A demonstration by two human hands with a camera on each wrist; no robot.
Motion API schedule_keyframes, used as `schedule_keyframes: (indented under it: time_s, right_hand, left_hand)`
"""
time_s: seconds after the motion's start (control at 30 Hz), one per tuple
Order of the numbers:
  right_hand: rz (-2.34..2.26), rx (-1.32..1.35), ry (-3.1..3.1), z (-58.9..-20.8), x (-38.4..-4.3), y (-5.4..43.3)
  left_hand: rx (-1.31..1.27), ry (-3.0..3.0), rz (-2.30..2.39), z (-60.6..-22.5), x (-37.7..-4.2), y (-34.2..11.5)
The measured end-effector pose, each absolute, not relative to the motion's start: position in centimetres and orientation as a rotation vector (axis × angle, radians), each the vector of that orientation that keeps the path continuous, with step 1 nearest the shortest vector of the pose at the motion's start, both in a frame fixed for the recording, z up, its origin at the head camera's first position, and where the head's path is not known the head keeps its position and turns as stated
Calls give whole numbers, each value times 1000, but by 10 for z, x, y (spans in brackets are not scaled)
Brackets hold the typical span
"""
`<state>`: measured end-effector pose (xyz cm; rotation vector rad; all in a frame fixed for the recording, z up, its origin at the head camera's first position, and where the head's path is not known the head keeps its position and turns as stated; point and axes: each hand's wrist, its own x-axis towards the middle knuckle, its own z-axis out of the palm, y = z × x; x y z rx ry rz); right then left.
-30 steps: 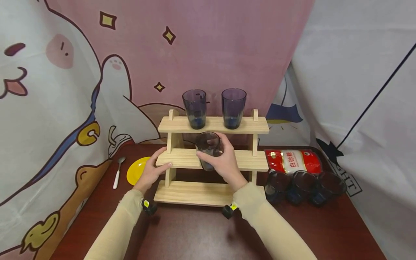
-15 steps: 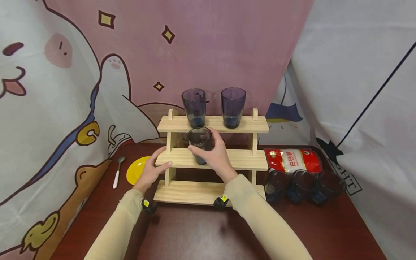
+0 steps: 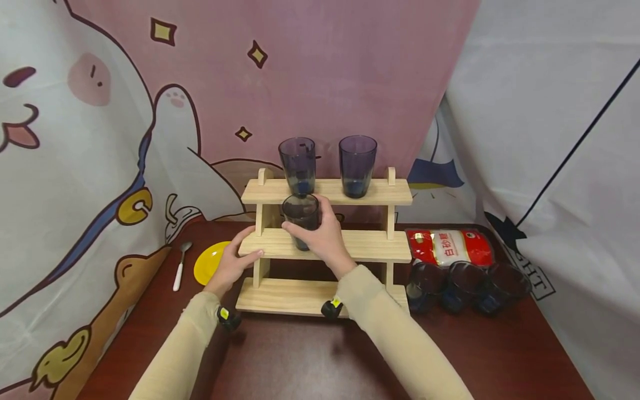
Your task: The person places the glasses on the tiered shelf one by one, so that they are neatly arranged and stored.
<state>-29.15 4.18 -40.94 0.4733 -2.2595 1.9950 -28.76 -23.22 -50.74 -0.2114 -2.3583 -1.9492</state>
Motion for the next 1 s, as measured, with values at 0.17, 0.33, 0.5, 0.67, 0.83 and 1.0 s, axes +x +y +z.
schedule_keyframes:
  time_s: [0.17, 0.33, 0.5, 0.67, 0.83, 1.0]
  right_hand:
    - [1911, 437, -2319, -408, -292, 39]
    - [1844, 435, -2403, -404, -287, 45]
    - [1885, 460, -2421, -405, -279, 55]
    - [1943, 494, -2421, -412, -267, 72]
    - [1947, 536, -2433, -414, -255, 94]
    - [1886, 574, -2428, -411, -243, 115]
  left_hand:
    - [-203, -2364, -1949, -507, -287, -232]
    - [-200, -2365, -1957, -507, -287, -233]
    - [-216, -2350, -1956, -508, -287, -234]
    - [-223, -2346, -1951, -509, -287, -232]
    - [-231, -2335, -1965, -509, -287, -231]
    - [-221, -2329, -1978, -508, -287, -231]
